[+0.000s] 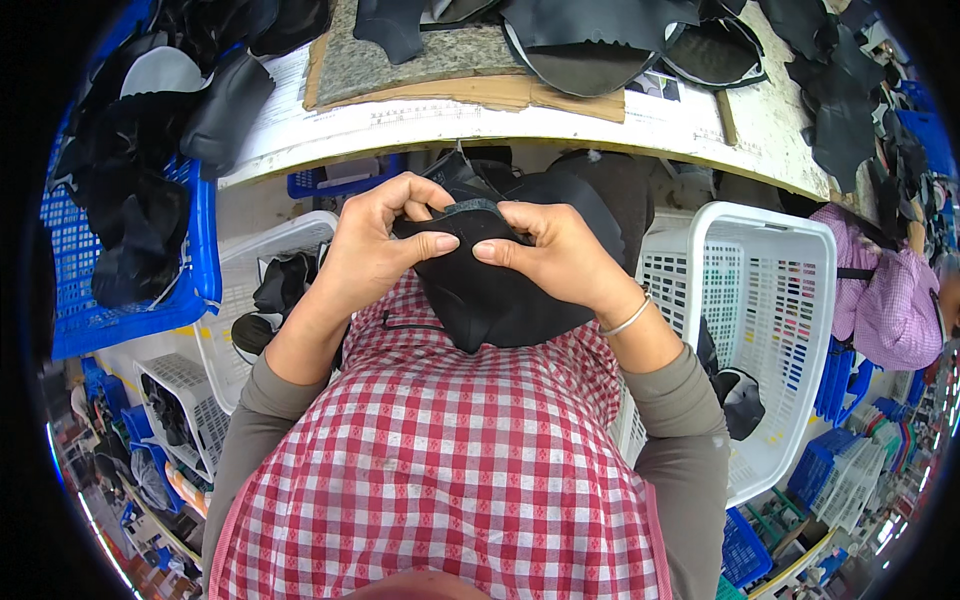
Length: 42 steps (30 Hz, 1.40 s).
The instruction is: The person repeatedly picks up black shoe components from a blue basket, aligns and presses the parts together by hand, and places the assembled units into a white basket. The process is repeated for multiple items throughout the clip.
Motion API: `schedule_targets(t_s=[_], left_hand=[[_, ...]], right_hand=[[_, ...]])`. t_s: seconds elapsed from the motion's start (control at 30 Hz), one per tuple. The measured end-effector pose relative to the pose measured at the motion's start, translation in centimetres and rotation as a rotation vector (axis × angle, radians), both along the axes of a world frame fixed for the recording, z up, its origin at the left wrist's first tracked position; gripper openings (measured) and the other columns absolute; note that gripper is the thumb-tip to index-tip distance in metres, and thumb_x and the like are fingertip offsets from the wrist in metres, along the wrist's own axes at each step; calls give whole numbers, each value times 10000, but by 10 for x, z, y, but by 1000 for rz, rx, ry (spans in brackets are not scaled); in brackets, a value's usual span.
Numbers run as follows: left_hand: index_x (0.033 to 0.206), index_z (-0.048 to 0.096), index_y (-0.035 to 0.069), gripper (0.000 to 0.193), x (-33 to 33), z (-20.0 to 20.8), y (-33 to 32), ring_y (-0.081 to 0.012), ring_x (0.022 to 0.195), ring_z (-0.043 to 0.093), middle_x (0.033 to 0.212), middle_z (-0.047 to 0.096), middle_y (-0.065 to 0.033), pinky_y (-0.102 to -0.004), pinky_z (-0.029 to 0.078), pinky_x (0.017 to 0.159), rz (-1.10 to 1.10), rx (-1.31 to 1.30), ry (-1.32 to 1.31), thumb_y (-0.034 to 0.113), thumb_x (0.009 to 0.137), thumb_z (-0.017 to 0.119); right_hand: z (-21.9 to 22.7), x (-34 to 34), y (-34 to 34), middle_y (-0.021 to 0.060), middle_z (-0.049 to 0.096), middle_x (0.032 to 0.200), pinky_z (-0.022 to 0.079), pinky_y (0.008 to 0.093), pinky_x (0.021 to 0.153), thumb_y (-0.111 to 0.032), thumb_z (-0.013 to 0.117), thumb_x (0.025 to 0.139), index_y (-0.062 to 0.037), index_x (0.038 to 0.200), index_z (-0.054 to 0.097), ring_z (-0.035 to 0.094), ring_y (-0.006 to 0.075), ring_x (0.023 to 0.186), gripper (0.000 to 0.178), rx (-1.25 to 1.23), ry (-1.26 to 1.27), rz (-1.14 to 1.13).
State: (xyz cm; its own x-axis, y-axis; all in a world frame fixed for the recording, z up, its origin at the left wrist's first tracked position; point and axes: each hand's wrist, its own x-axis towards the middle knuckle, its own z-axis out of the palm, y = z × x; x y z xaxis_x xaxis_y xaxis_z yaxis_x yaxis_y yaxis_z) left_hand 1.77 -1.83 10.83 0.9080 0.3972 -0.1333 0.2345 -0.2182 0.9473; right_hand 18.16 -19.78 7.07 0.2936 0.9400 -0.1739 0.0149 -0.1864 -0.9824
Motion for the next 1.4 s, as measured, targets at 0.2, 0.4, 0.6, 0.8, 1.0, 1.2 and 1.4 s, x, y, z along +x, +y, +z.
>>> schedule_targets(t_s=[0.2,0.4,0.6,0.8,1.0,1.2,1.4], left_hand=[[1056,705,-23,230,6,4,2,-166,891,636,973,656,-67,-313,507,819,-87,50,-49,55,868,814],[1003,681,3,164,13,-9,-4,-352,881,655,944,619,-154,-407,510,779,-152,328,-113,133,925,741],[903,627,-20,179,39,-9,-14,-257,711,570,774,564,-133,-359,469,688,-112,304,-19,131,928,719],[872,557,-40,188,7,-22,-1,-206,844,515,903,514,-94,-309,419,769,-103,275,-127,77,897,701],[1035,644,-54,271,-4,3,60,-168,928,569,969,595,-87,-269,458,855,330,-16,-151,214,1013,671],[804,508,74,382,11,58,168,-133,760,455,797,479,-52,-333,433,786,-245,-471,-311,323,1093,526],[763,447,102,389,20,-50,110,-144,738,406,757,411,-34,-335,389,752,29,-300,-109,311,1087,497]], right_hand=[[-5,-5,1,72,671,747,484,303,638,-227,796,951,-31,1087,755,558,90,683,243,-44,-133,-70],[-9,-16,2,198,666,750,508,444,597,-372,769,929,-38,846,663,662,415,688,360,6,-502,-170],[-20,-6,-10,228,694,865,521,522,736,-489,752,900,-23,920,649,680,453,854,477,-35,-479,-54],[-27,-22,-27,120,721,860,533,477,764,-534,733,900,-58,871,683,700,374,868,480,153,-850,-243],[21,-11,-32,105,730,931,560,405,785,-425,736,969,-60,1134,676,725,269,872,405,271,-410,-144],[55,39,-29,107,699,1211,540,357,1001,-176,791,935,-29,1352,583,646,195,1169,489,611,-17,-301],[26,-5,11,37,743,1040,547,323,863,-187,863,860,-18,988,767,671,140,986,233,420,-84,113]])
